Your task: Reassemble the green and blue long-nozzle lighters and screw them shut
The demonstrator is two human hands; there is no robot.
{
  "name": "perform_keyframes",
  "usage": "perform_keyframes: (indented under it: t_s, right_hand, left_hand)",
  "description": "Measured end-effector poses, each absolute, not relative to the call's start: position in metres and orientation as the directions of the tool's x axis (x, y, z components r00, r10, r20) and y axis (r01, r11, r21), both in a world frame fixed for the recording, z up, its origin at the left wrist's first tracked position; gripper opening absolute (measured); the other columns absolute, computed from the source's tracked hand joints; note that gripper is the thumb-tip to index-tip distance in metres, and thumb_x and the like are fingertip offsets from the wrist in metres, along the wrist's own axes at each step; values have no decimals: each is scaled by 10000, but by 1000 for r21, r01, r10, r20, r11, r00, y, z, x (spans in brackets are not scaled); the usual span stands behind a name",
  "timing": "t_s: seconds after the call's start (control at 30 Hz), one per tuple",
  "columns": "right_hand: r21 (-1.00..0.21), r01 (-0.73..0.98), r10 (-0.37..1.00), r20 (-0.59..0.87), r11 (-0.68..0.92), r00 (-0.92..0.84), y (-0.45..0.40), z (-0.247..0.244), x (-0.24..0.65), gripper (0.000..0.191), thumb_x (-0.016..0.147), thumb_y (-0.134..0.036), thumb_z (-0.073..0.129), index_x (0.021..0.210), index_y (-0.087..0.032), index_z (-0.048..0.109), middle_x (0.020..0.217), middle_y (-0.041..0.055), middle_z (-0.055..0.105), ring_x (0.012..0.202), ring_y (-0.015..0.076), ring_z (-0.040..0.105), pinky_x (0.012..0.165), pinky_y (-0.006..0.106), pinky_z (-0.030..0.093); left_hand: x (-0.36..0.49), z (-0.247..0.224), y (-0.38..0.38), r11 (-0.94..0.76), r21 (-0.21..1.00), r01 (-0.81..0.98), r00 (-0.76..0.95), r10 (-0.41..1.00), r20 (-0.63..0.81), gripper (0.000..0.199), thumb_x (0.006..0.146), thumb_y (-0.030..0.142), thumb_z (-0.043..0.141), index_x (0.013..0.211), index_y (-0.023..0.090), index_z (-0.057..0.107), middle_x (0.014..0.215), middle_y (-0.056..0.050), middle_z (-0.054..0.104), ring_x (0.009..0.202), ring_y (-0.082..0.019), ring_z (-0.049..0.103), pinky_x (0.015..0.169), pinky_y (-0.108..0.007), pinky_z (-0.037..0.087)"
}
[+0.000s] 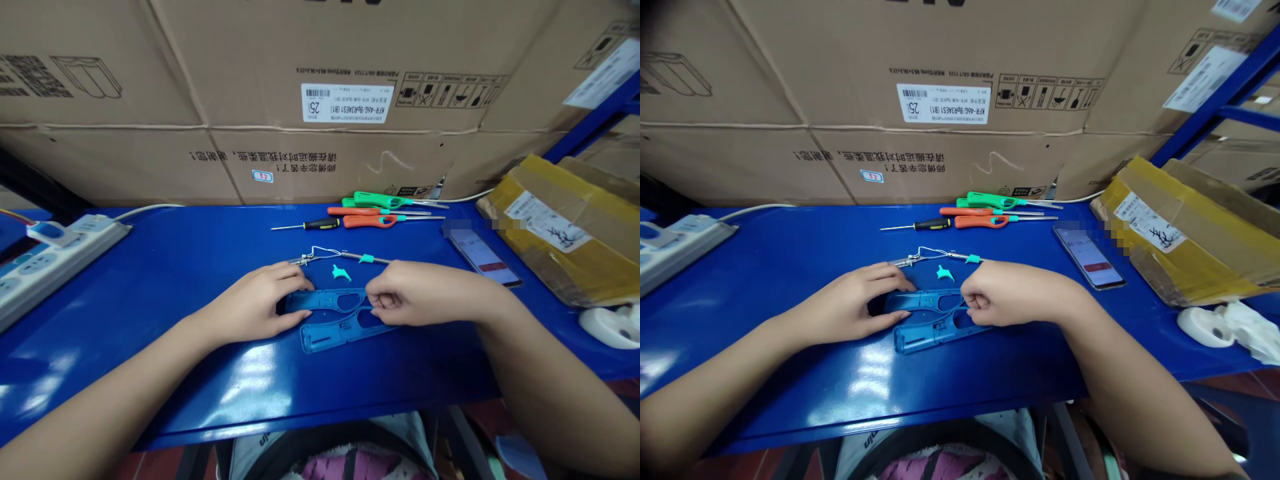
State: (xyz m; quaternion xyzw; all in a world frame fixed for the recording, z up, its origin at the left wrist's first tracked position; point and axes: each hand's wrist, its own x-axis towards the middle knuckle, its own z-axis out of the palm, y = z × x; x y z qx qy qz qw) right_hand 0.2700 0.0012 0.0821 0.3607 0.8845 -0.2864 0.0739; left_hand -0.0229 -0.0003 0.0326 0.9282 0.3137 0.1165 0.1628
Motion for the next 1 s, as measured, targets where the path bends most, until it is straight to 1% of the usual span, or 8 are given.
perform_keyframes:
  t_s: [0.1,0.2,0.47,0.6,0.7,0.8,0.9,1.0]
  right_hand:
    - [-540,641,665,-188,545,-723,6,88,277,202,837,-189,574,649,-200,503,572,-63,480,536,85,407,543,235,311]
    - [-486,675,733,-97,556,-673,13,85,277,233,839,-206,564,625,-200,470,559,-59,446,529,88,380,544,250,284]
    - [-299,708,676,-221,639,-703,16,60,258,229,845,-196,545,634,-198,456,579,-29,514,522,105,388,538,278,215]
    - [-255,720,699,-183,645,-691,17,59,258,287,903,-306,578,648,-197,505,614,-17,576,540,111,429,546,274,223]
    - [-231,733,746,-42,640,-665,19,62,263,340,952,-398,554,678,-196,549,646,-7,597,581,119,472,566,277,241]
    - [-201,763,787,86,614,-610,21,66,268,332,974,-379,510,705,-192,565,686,3,612,617,125,498,586,280,258]
    - [-213,777,795,-2,592,-607,21,72,273,303,943,-362,555,691,-194,572,695,-4,631,614,121,505,577,274,270]
    - [-355,740,729,-194,572,-657,19,80,275,297,905,-407,634,695,-198,604,684,-17,642,604,113,530,564,257,306]
  left_hand:
    - [-22,35,-4,-763,398,509,801,590,107,238,891,334,674,1101,221,669,1106,-57,702,1044,-238,666,971,-375,518]
    - [-18,37,-12,-807,374,457,846,524,98,264,888,392,688,1094,228,666,1045,-45,709,965,-227,673,883,-354,521]
    - [-6,35,-31,-907,291,304,928,351,124,300,915,442,653,1080,192,667,849,-24,674,738,-190,640,618,-303,461]
    - [-8,35,-30,-910,267,318,918,366,151,359,884,505,681,1062,194,685,816,-11,667,719,-191,630,606,-309,445]
    - [-12,37,-26,-901,237,364,881,415,225,463,851,616,676,1033,192,697,803,-19,663,729,-203,618,614,-316,444]
    - [-15,38,-20,-850,231,473,808,523,271,385,904,553,644,1038,196,697,907,-44,691,856,-224,632,736,-336,496]
    - [-16,36,-14,-803,235,548,771,594,229,337,932,497,627,1103,211,682,1054,-52,701,984,-246,630,867,-383,520]
    - [-17,31,-10,-782,245,573,768,617,173,330,941,465,620,1157,220,661,1116,-49,695,1048,-254,630,944,-416,521]
